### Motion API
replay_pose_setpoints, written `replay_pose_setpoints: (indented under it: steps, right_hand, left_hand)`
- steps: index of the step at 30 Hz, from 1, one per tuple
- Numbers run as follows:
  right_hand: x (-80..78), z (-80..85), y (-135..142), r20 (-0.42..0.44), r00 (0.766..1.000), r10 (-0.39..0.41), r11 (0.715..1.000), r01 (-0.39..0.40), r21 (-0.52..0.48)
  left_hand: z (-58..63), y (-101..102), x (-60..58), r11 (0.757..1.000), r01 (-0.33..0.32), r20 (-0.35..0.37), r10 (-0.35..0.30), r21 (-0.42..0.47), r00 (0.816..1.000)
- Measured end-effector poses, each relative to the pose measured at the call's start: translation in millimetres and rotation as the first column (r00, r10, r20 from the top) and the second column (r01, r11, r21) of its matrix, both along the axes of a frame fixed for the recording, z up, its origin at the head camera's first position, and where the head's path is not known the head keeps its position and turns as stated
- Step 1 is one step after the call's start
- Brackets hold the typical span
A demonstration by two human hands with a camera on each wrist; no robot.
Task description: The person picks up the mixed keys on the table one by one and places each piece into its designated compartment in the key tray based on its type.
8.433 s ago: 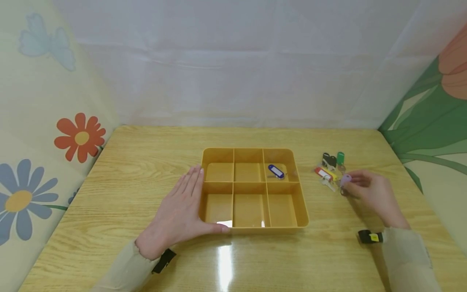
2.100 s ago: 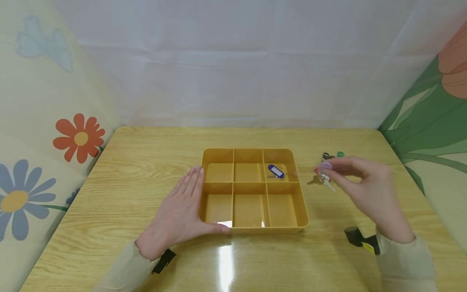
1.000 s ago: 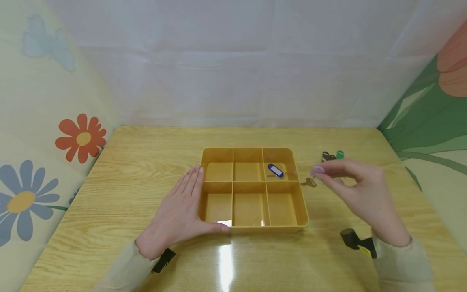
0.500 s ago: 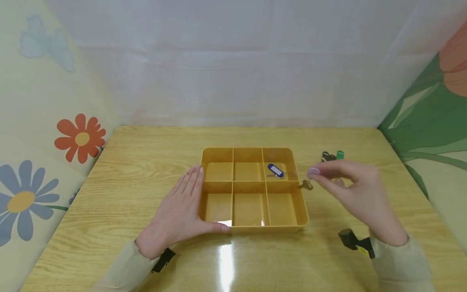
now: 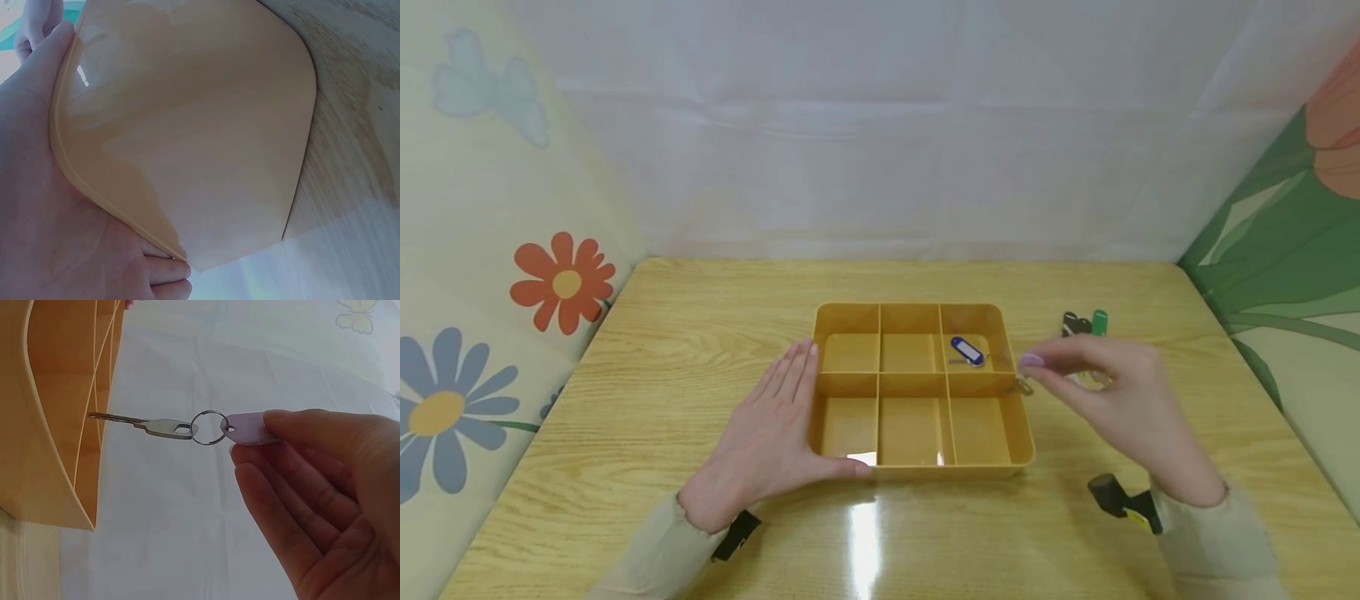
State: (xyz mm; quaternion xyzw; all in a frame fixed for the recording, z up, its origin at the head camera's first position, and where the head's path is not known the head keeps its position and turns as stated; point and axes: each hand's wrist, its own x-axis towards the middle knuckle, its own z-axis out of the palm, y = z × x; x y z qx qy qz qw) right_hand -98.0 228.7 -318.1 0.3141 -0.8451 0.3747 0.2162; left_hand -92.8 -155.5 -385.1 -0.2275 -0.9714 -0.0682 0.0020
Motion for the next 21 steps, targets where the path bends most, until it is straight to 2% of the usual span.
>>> replay_pose_setpoints:
  steps: [6, 10, 16, 21]
  right_hand:
    - [-1.2, -1.6, -4.1, 0.007, 0.999, 0.046, 0.999, -0.046, -0.018]
    - [-0.2, -3.7, -5.8, 0.051, 0.997, 0.064, 0.998, -0.063, -0.015]
    - [1.1, -8.3, -7.7, 0.118, 0.991, 0.058, 0.998, -0.059, 0.006]
    - [1.1, -13.6, -8.6, 0.115, 0.992, 0.051, 0.998, -0.053, 0.017]
  left_hand:
    - [-0.4, -0.2, -0.1, 1.000, 0.003, -0.002, -0.003, 0.005, 1.000]
    - [-0.4, -0.2, 0.1, 1.000, 0.004, -0.004, -0.004, 0.002, 1.000]
    - [0.3, -0.4, 0.7, 1.000, 0.003, -0.007, -0.003, 0.001, 1.000]
    - [0.2, -0.6, 1.1, 1.000, 0.002, -0.009, -0.002, 0.007, 1.000]
